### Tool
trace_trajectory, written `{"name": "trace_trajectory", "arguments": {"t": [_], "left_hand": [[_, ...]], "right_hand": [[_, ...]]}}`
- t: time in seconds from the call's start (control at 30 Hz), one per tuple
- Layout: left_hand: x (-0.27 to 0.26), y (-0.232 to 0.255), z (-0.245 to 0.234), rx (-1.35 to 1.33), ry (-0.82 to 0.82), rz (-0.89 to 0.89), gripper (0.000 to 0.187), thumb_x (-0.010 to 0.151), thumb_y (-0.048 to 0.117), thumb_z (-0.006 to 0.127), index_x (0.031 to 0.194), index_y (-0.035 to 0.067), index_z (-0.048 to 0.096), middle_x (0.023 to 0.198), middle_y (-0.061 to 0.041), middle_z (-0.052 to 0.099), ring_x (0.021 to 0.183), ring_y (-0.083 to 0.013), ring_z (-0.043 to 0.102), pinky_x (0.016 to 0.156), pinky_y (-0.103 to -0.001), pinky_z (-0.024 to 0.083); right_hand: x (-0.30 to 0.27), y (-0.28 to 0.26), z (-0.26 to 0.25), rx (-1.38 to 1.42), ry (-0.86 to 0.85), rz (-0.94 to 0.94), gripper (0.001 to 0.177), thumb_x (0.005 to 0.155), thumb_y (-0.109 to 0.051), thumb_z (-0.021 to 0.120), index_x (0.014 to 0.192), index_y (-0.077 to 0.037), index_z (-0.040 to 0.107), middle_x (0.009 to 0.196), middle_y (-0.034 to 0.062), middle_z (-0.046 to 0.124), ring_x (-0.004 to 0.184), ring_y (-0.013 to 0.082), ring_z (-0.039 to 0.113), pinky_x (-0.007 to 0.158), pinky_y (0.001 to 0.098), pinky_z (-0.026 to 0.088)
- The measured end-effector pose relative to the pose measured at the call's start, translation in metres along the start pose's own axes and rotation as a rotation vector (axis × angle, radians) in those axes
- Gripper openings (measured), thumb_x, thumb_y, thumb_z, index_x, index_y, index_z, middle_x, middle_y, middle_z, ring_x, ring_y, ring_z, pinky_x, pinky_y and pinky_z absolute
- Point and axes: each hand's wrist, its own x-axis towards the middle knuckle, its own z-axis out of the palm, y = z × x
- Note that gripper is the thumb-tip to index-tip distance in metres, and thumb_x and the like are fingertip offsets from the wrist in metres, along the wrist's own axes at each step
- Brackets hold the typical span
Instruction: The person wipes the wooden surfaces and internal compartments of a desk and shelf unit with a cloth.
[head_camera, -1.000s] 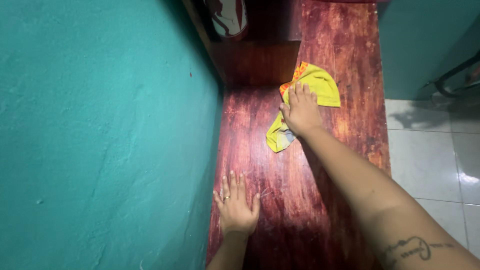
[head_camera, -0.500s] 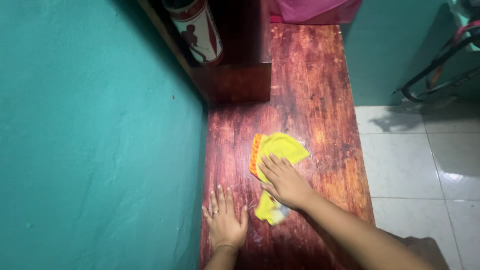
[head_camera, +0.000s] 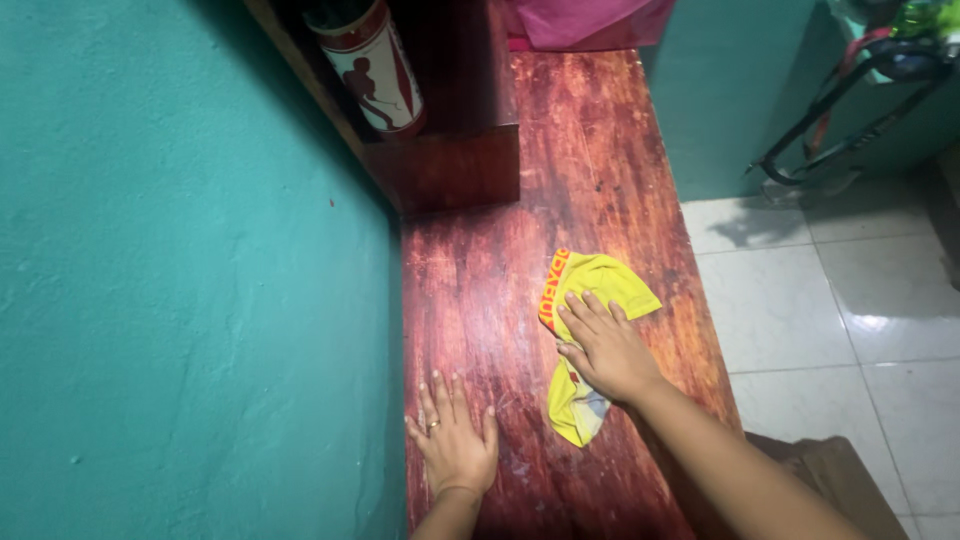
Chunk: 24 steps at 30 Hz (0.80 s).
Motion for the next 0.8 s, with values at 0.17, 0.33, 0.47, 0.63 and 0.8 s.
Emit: {"name": "trace_trajectory", "arguments": {"t": [0.17, 0.33, 0.47, 0.63, 0.8], "left_hand": [[-0.003, -0.003, 0.01, -0.016, 0.068, 0.016, 0.076, 0.095, 0.055, 0.042, 0.156, 0.014, 0.026, 0.167, -0.013, 0.013, 0.154, -0.035, 0.009, 0.117, -0.067, 0.01], [0.005, 0.003, -0.01, 0.02, -0.088, -0.008, 0.079, 0.096, 0.058, 0.042, 0.158, 0.013, 0.023, 0.167, -0.014, 0.012, 0.154, -0.0358, 0.008, 0.118, -0.067, 0.009], [0.043, 0.023, -0.028, -0.069, -0.13, 0.025, 0.083, 0.097, 0.063, 0.044, 0.158, 0.009, 0.025, 0.167, -0.012, 0.016, 0.157, -0.0325, 0.009, 0.123, -0.065, 0.005], [0.155, 0.055, -0.036, -0.074, 0.071, 0.163, 0.091, 0.092, 0.059, 0.051, 0.16, 0.006, 0.02, 0.168, -0.015, 0.016, 0.154, -0.0339, 0.012, 0.119, -0.067, 0.004], [0.225, 0.076, -0.05, -0.053, 0.1, 0.116, 0.092, 0.092, 0.06, 0.051, 0.16, 0.007, 0.018, 0.169, -0.011, 0.016, 0.156, -0.0315, 0.009, 0.121, -0.066, 0.007]], "right_hand": [[-0.003, 0.016, -0.001, -0.008, 0.019, 0.114, 0.065, 0.099, -0.049, 0.046, 0.154, -0.014, 0.04, 0.163, 0.0091, 0.031, 0.152, 0.03, 0.022, 0.121, 0.055, 0.014], [0.009, 0.058, -0.011, -0.055, 0.059, 0.269, 0.065, 0.098, -0.051, 0.045, 0.153, -0.016, 0.041, 0.165, 0.0079, 0.031, 0.155, 0.0295, 0.022, 0.122, 0.0572, 0.015], [0.035, 0.092, -0.025, -0.032, 0.085, 0.305, 0.067, 0.1, -0.05, 0.042, 0.155, -0.012, 0.038, 0.165, 0.0107, 0.03, 0.154, 0.0321, 0.022, 0.12, 0.0587, 0.016], [0.08, 0.102, -0.045, -0.024, 0.085, 0.344, 0.066, 0.101, -0.047, 0.043, 0.154, -0.01, 0.038, 0.166, 0.0133, 0.028, 0.154, 0.0343, 0.022, 0.12, 0.0586, 0.019], [0.051, 0.097, -0.043, 0.021, -0.072, -0.031, 0.085, 0.086, -0.044, 0.063, 0.157, -0.006, 0.035, 0.165, 0.0197, 0.026, 0.149, 0.0392, 0.017, 0.117, 0.06, 0.015]]}}
